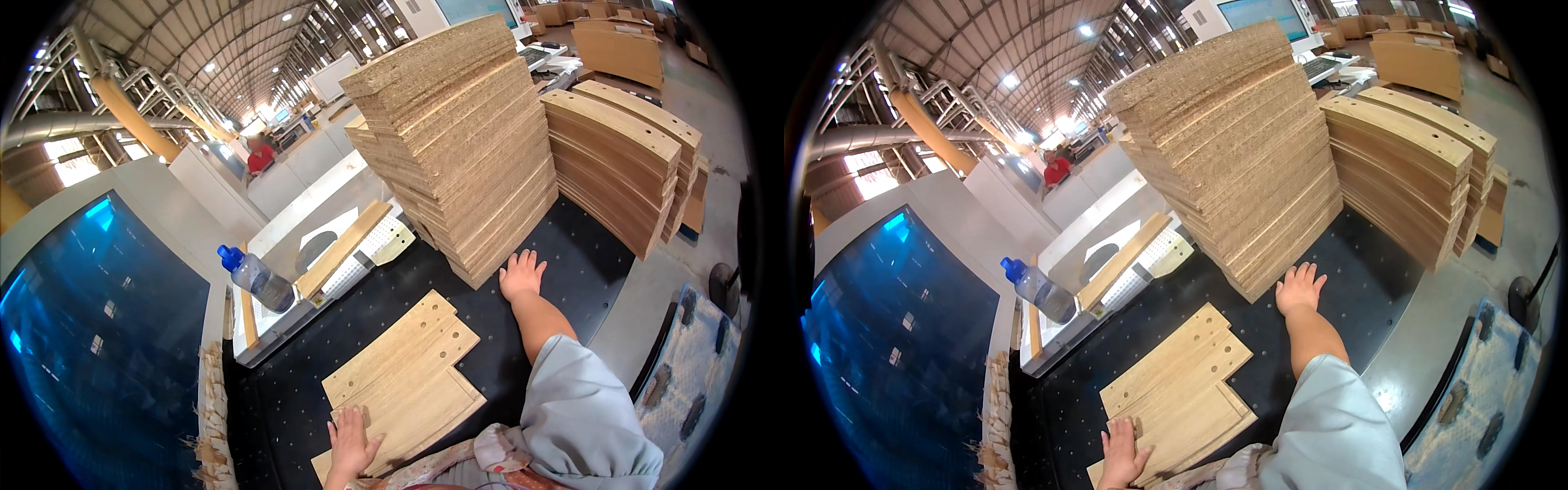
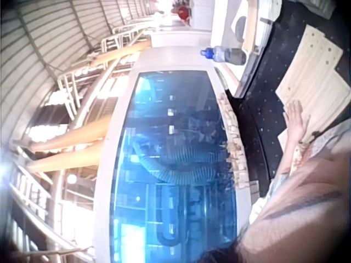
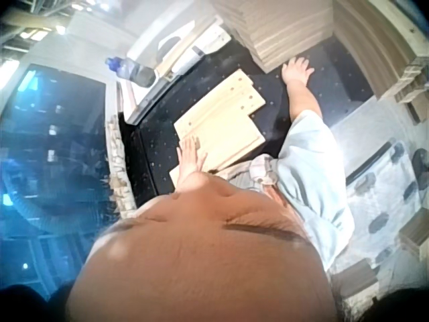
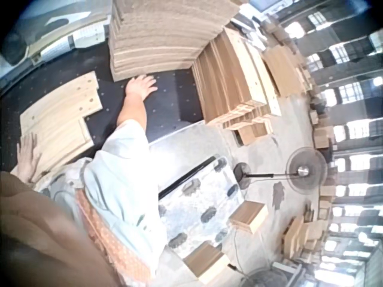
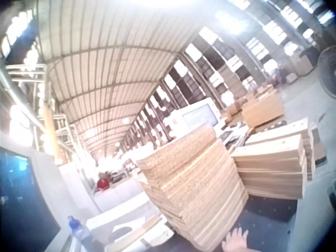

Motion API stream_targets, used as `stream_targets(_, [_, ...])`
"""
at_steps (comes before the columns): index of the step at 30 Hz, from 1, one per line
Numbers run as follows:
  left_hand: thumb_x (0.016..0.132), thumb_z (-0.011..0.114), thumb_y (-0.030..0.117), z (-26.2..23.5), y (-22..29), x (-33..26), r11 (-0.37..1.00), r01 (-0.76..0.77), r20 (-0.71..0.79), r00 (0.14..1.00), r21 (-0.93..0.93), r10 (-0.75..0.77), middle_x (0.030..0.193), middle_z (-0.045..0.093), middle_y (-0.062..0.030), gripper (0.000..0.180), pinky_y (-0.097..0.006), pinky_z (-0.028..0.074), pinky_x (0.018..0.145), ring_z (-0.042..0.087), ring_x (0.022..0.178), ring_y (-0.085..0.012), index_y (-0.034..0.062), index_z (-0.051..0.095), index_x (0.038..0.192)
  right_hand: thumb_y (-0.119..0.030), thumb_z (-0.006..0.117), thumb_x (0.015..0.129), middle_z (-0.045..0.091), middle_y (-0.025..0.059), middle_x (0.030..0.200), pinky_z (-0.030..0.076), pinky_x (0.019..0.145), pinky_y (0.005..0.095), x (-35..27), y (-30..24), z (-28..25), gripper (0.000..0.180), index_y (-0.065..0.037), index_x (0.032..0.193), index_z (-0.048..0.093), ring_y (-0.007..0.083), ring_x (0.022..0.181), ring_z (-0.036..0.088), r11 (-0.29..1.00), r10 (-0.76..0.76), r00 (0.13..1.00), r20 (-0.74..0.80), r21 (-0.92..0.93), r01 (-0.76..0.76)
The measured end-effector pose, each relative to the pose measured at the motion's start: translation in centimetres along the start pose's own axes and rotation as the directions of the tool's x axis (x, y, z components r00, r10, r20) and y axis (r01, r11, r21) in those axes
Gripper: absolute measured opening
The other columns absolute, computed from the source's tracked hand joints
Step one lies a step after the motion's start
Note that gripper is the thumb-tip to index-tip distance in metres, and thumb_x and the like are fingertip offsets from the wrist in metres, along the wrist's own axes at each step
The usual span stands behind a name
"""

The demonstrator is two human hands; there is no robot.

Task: The person sorts and stacks wood boards on a workbench, picking them up from one pile, turning them over, and placing them into a new stack.

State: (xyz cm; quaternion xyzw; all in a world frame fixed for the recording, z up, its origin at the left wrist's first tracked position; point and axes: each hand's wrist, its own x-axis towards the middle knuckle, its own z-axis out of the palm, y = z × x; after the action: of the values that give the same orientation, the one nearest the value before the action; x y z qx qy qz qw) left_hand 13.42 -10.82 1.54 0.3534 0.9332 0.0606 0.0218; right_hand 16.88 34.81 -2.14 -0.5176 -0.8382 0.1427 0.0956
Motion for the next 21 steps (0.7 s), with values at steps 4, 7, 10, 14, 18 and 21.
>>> stream_targets(4, [0.079, 0.055, 0.049, -0.2, 0.7, 0.3, 0.999, -0.024, 0.02, 1.0, -0.028, 0.024, 0.142, 0.028, -0.016, 0.077, -0.05, 0.009, 0.108, 0.017, 0.135, -0.0336, 0.002, 0.032, 0.135, -0.037, 0.044, 0.088, 0.03, 0.0154, 0.14, 0.017, 0.106, 0.0539, 0.2, 0.6, 0.1, 0.052, -0.005, 0.129, 0.04, 0.0306, 0.133, 0.021, 1.0, 0.001, 0.999, -0.032, 0.0, -0.001])
stream_targets(7, [0.077, 0.058, 0.049, 0.2, 0.1, 0.4, 0.999, -0.051, -0.045, 0.998, -0.015, 0.05, 0.138, 0.034, -0.0162, 0.075, -0.049, 0.016, 0.106, 0.023, 0.132, -0.0332, 0.0037, 0.037, 0.133, -0.037, 0.044, 0.088, 0.03, 0.0155, 0.14, 0.017, 0.105, 0.054, 0.2, 0.6, 0.1, 0.052, -0.005, 0.129, 0.041, 0.0308, 0.133, 0.021, 1.0, 0.001, 0.999, -0.035, 0.01, -0.001])
stream_targets(10, [0.079, 0.06, 0.034, 0.5, -1.0, -0.1, 0.987, -0.157, -0.114, 0.982, -0.017, 0.154, 0.135, 0.039, -0.0181, 0.064, -0.046, 0.025, 0.104, 0.031, 0.128, -0.0364, 0.0062, 0.04, 0.132, -0.037, 0.043, 0.088, 0.03, 0.0156, 0.14, 0.018, 0.105, 0.0541, 0.0, 0.2, 0.1, 0.052, -0.005, 0.129, 0.041, 0.0312, 0.133, 0.021, 1.0, -0.013, 1.0, -0.024, 0.01, 0.013])
stream_targets(14, [0.079, 0.057, 0.03, 2.0, -2.1, -0.3, 0.93, -0.364, -0.095, 0.929, -0.047, 0.359, 0.132, 0.044, -0.0163, 0.057, -0.048, 0.027, 0.103, 0.035, 0.126, -0.0364, 0.0103, 0.043, 0.131, -0.036, 0.043, 0.088, 0.031, 0.0162, 0.139, 0.018, 0.105, 0.0545, -0.1, -0.1, 0.0, 0.051, -0.004, 0.128, 0.042, 0.0316, 0.133, 0.021, 1.0, -0.021, 0.999, -0.035, 0.022, 0.022])
stream_targets(18, [0.078, 0.053, 0.038, 0.1, 2.5, -0.6, 0.944, -0.327, 0.062, 0.942, -0.033, 0.329, 0.14, 0.031, -0.0163, 0.064, -0.056, 0.018, 0.103, 0.026, 0.13, -0.0366, 0.0158, 0.038, 0.135, -0.037, 0.044, 0.088, 0.031, 0.0166, 0.139, 0.017, 0.105, 0.055, 0.3, 0.7, 0.5, 0.051, -0.004, 0.128, 0.042, 0.0318, 0.132, 0.022, 1.0, -0.012, 0.998, -0.055, 0.019, 0.013])
stream_targets(21, [0.078, 0.05, 0.038, -1.1, 3.5, -0.6, 0.963, -0.266, 0.199, 0.943, -0.038, 0.268, 0.142, 0.025, -0.0161, 0.066, -0.053, 0.018, 0.104, 0.023, 0.13, -0.036, 0.017, 0.034, 0.138, -0.037, 0.044, 0.088, 0.032, 0.0167, 0.139, 0.017, 0.105, 0.055, 0.2, 0.6, 0.4, 0.052, -0.004, 0.128, 0.042, 0.0319, 0.132, 0.022, 1.0, -0.018, 0.999, -0.04, 0.022, 0.019])
